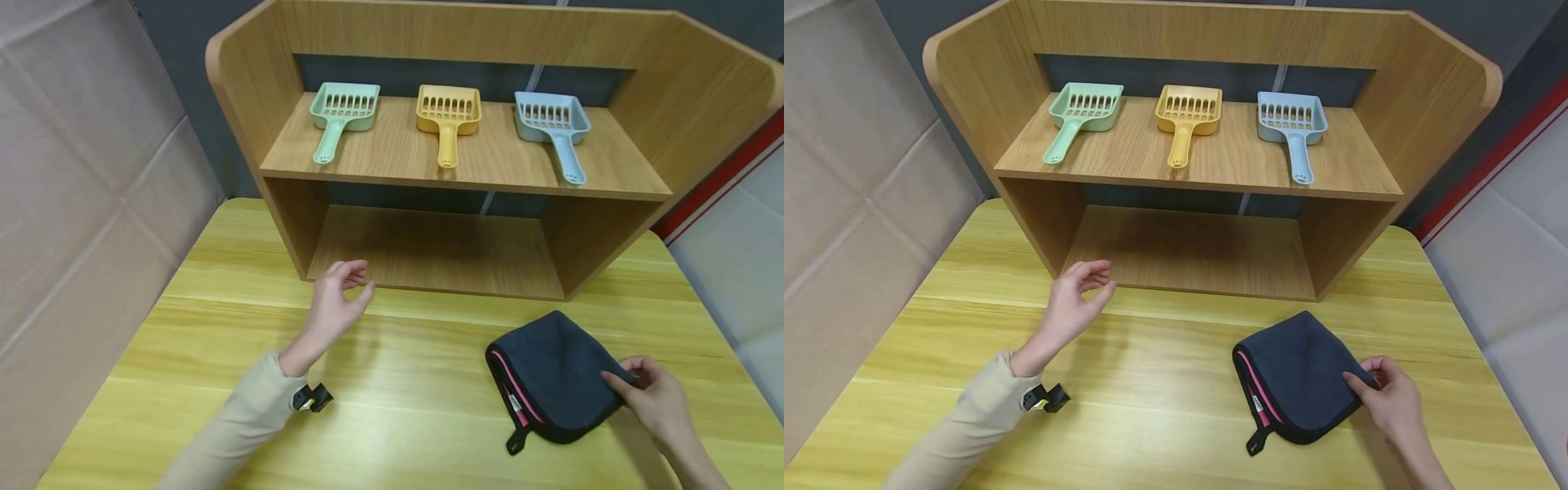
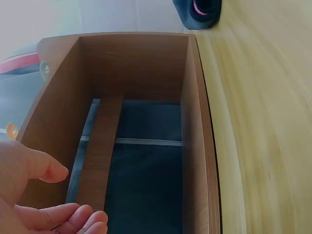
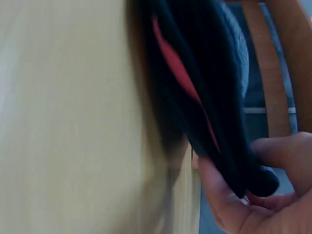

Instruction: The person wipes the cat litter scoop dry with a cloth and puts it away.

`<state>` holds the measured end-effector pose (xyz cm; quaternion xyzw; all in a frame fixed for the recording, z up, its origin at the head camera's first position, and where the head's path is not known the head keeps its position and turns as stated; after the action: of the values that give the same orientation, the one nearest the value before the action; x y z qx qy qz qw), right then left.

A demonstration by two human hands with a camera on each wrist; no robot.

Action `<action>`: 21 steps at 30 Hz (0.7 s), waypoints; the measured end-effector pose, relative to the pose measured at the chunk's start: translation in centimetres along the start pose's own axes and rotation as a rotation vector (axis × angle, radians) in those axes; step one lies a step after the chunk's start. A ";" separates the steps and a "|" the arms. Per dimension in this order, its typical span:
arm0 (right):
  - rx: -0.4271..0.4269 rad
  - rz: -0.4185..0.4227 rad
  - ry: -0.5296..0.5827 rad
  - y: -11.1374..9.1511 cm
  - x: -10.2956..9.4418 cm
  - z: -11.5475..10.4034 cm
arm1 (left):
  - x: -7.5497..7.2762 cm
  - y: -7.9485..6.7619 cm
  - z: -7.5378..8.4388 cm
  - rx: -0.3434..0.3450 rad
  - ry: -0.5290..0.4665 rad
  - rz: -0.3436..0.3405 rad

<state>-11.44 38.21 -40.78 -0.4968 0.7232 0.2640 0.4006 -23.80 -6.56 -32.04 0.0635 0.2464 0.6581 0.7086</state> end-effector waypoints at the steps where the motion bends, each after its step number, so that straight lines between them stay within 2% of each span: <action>1: -0.029 0.004 -0.058 0.1 -0.1 -0.1 | 0.1 0.0 0.0 0.010 0.011 0.001; 4: -0.095 -0.028 -0.190 0.4 0.2 -0.2 | 0.3 -0.1 0.1 0.045 0.042 0.005; 8: -0.161 -0.095 -0.302 1.1 1.2 -0.6 | 0.7 -0.2 0.3 0.097 0.113 -0.002; 15: -0.251 -0.168 -0.399 1.8 2.2 -1.8 | 1.8 -0.5 0.9 0.203 0.362 -0.032; 18: -0.286 -0.128 -0.439 1.8 1.9 -3.1 | 2.5 -0.5 0.8 0.206 0.476 -0.080; 19: -0.310 -0.087 -0.440 1.6 1.6 -3.9 | 2.7 -0.5 0.7 0.196 0.514 -0.094; 21: -0.384 0.049 -0.424 1.2 0.8 -6.0 | 3.2 -0.4 0.4 0.171 0.587 -0.123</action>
<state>-14.60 33.52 -38.22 -0.4796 0.5719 0.5037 0.4349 -23.19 -3.47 -32.74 -0.0848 0.4982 0.5810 0.6380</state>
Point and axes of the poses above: each hand's wrist, its own y-axis towards the middle knuckle, its own x-axis out of the palm, z = x × y, the point moved 10 cm from there along y, towards the middle knuckle, and after that the axes turned 14 degrees about -y, right-handed, at the moved point
